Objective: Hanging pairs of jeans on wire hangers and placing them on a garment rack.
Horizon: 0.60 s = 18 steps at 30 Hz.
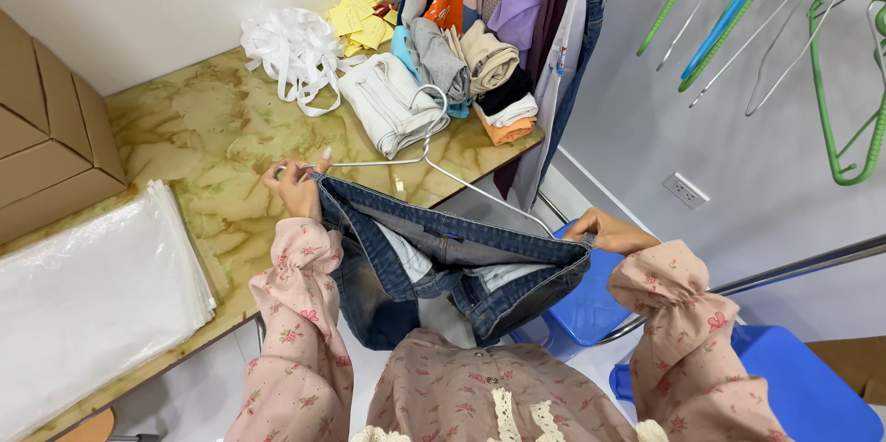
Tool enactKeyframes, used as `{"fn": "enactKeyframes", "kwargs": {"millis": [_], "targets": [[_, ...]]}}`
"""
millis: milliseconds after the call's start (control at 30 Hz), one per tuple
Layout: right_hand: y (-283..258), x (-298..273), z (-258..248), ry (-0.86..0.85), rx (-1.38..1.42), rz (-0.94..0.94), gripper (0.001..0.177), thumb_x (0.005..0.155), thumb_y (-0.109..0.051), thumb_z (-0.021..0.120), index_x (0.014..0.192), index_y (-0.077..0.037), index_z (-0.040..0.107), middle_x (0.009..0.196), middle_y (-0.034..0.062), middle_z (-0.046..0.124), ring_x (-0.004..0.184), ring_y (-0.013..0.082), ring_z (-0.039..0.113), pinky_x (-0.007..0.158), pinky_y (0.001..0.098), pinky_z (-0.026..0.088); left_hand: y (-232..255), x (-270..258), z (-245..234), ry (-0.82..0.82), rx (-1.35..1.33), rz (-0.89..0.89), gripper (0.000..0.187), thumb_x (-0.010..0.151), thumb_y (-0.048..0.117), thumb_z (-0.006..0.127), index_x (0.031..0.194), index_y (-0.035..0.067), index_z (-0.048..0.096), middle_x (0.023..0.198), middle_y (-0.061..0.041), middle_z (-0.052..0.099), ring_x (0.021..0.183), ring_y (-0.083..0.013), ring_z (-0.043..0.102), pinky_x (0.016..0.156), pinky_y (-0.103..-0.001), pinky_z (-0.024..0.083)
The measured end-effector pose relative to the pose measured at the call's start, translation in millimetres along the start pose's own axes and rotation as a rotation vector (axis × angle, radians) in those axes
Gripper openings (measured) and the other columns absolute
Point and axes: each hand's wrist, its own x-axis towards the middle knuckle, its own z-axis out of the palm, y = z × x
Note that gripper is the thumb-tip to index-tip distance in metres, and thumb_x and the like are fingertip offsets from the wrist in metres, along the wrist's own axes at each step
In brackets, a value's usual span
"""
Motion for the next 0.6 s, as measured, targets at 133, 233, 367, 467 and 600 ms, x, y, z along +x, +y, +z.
{"fn": "enactKeyframes", "kwargs": {"millis": [133, 233, 367, 467, 600], "targets": [[-114, 5, 58, -0.09, -0.069, 0.02, 0.039, 0.066, 0.009, 0.064, 0.097, -0.002, 0.086, 0.075, 0.0088, 0.081, 0.075, 0.0161, 0.069, 0.076, 0.0422, 0.059, -3, -3, 1, -0.008, -0.039, -0.097, 0.043, 0.078, 0.033, 0.099, 0.073, 0.01, 0.063, 0.124, -0.006, 0.038, 0.083, -0.0203, 0.066, 0.086, -0.03, 0.058], [-133, 9, 63, -0.062, -0.066, 0.085, 0.033, 0.065, 0.015, 0.068, 0.088, -0.001, 0.085, 0.075, 0.009, 0.081, 0.072, 0.0157, 0.069, 0.074, 0.0371, 0.058, -1, -6, 0, 0.052, 0.142, -0.087, 0.023, 0.075, 0.036, 0.095, 0.074, 0.025, 0.075, 0.093, 0.002, 0.046, 0.072, -0.0125, 0.055, 0.073, -0.024, 0.049], [-113, 9, 35, 0.246, -0.183, 0.171, 0.026, 0.077, 0.013, 0.07, 0.096, 0.0, 0.082, 0.084, 0.0084, 0.08, 0.079, 0.0158, 0.069, 0.082, 0.0358, 0.057, 18, -15, -6, -0.033, 0.289, 0.002, 0.025, 0.09, 0.047, 0.085, 0.102, 0.026, 0.079, 0.089, -0.005, 0.071, 0.066, -0.0163, 0.057, 0.066, -0.027, 0.046], [-119, 4, 30, 0.337, -0.175, 0.184, 0.026, 0.083, 0.012, 0.064, 0.103, 0.001, 0.076, 0.093, 0.0098, 0.075, 0.089, 0.0189, 0.067, 0.089, 0.0378, 0.053, 28, -19, -9, -0.114, 0.371, 0.027, 0.021, 0.099, 0.047, 0.076, 0.106, 0.027, 0.079, 0.086, -0.004, 0.075, 0.066, -0.0184, 0.063, 0.064, -0.028, 0.049], [-116, -1, 32, 0.244, 0.036, 0.183, 0.025, 0.082, 0.004, 0.066, 0.106, -0.005, 0.07, 0.099, 0.0016, 0.064, 0.097, 0.0164, 0.062, 0.093, 0.0321, 0.045, 52, -32, -13, -0.164, 0.465, 0.014, 0.037, 0.109, 0.045, 0.059, 0.084, 0.026, 0.079, 0.075, 0.001, 0.074, 0.079, -0.0246, 0.072, 0.077, -0.033, 0.053]]}}
